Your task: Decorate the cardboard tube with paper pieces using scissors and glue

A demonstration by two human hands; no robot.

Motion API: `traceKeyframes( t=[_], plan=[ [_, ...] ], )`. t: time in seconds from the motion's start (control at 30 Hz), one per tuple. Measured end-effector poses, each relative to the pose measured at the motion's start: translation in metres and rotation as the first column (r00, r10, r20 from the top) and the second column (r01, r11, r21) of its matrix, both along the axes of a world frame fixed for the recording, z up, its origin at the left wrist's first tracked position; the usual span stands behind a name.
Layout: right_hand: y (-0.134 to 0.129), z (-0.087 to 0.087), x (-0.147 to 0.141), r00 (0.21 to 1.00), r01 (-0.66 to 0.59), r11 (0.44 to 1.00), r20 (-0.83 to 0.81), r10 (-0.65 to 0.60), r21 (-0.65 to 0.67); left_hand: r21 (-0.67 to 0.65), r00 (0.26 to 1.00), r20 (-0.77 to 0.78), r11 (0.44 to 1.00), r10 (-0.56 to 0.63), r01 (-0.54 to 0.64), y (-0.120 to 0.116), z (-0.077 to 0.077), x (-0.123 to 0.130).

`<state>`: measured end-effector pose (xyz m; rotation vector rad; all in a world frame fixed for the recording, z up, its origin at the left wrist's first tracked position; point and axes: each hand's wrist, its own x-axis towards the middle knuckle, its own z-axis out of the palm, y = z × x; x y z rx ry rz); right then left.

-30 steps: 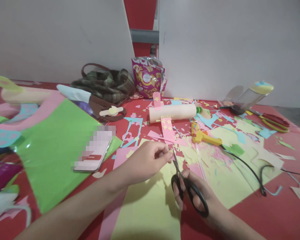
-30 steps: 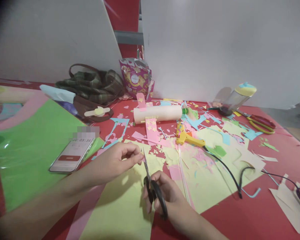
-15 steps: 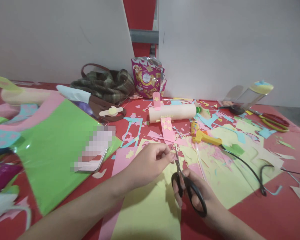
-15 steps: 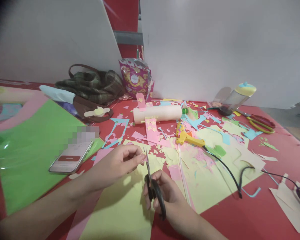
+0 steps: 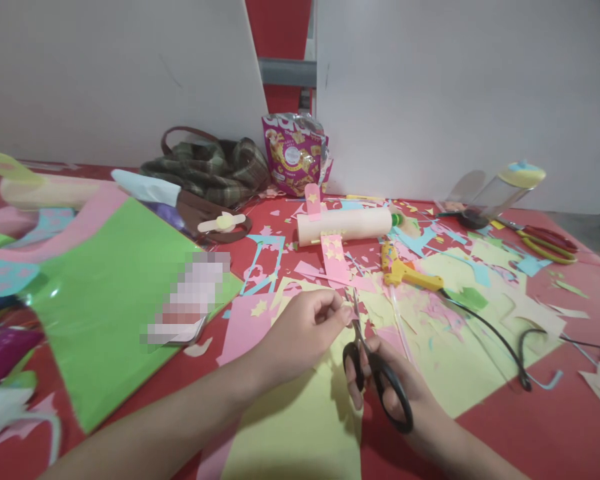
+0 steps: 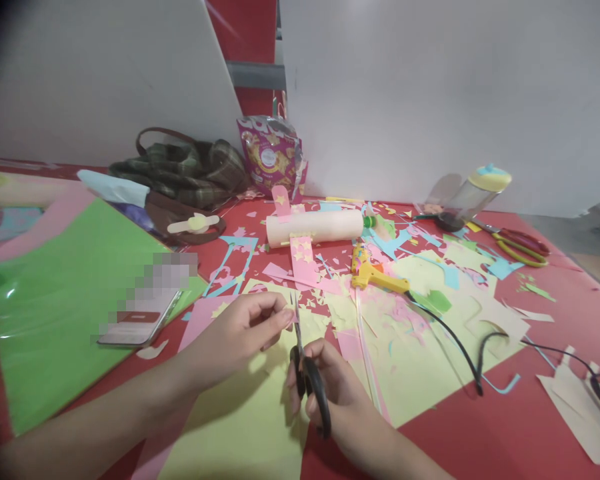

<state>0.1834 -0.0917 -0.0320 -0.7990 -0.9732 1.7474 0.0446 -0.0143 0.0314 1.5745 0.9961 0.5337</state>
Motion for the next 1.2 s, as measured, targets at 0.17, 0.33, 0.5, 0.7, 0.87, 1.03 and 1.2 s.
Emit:
traceKeyframes(
  t=[0.17, 0.33, 0.5, 0.7, 0.87, 1.03, 1.2],
  plan=[
    [0.000, 0.001, 0.000, 1.000, 0.015, 1.000, 0.008, -0.015, 0.003, -0.030, 0.999, 0.044, 0.999, 0.025, -0.024, -0.003, -0.002, 0.002],
    [0.001, 0.001, 0.000, 0.999, 0.010, 1.000, 0.032, -0.010, 0.013, -0.025, 0.998, 0.054, 0.999, 0.029, -0.028, -0.004, -0.005, 0.002],
    [-0.001, 0.000, 0.000, 0.999, 0.014, 1.000, 0.050, -0.015, 0.019, -0.016, 0.998, 0.056, 0.999, 0.041, -0.040, -0.006, -0.008, 0.003],
    [-0.002, -0.008, 0.001, 0.998, 0.008, 1.000, 0.068, -0.010, 0.029, 0.002, 0.996, 0.057, 0.997, 0.076, -0.076, -0.009, -0.009, 0.006],
    [-0.002, -0.008, 0.002, 0.994, 0.013, 1.000, 0.105, -0.016, 0.025, -0.010, 0.994, 0.051, 0.995, 0.099, -0.098, -0.012, -0.010, 0.007],
    [-0.002, -0.009, 0.000, 0.996, 0.006, 0.999, 0.094, -0.010, 0.039, -0.059, 0.988, 0.095, 0.991, 0.124, -0.118, -0.014, -0.012, 0.008],
    [-0.004, -0.006, -0.001, 0.996, 0.001, 1.000, 0.091, -0.003, 0.021, -0.132, 0.984, 0.143, 0.987, 0.107, -0.088, -0.016, -0.015, 0.010]
  ],
)
